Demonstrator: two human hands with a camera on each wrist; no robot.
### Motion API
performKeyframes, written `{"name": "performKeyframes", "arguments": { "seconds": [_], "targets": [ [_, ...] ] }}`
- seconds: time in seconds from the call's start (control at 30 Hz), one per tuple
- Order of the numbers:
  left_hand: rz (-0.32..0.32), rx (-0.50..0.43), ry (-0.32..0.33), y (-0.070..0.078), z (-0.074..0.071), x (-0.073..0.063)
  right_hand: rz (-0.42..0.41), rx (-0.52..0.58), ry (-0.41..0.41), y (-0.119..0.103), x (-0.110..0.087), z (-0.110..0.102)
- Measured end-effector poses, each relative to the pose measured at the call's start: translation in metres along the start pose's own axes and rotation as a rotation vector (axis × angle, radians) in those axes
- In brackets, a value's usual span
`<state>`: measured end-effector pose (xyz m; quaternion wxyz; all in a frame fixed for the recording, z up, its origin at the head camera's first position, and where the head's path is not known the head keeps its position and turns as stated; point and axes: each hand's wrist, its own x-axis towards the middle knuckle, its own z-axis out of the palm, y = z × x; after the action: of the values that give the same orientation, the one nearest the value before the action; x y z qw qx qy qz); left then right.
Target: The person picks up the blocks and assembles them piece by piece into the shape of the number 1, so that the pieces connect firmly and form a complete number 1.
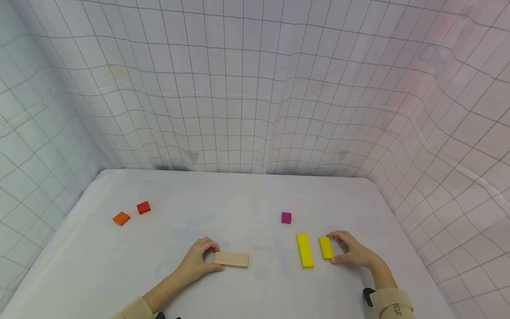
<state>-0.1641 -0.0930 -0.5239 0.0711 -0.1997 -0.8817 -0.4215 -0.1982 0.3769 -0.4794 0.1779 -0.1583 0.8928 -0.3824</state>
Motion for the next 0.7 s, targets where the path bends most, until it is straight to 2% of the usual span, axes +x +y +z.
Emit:
{"name": "performKeyframes", "arguments": {
  "seconds": [0.37,0.7],
  "targets": [
    [0.037,-0.029,-0.043,-0.0073,-0.0068,-0.0028,0.019,-0.006,0.002,0.0003,0.0019,-0.0009],
    [0.090,-0.033,-0.025,-0.0103,-0.0083,-0.0042,0.002,-0.061,0.067,0.0001,0.0015,0.0021]
  ]
}}
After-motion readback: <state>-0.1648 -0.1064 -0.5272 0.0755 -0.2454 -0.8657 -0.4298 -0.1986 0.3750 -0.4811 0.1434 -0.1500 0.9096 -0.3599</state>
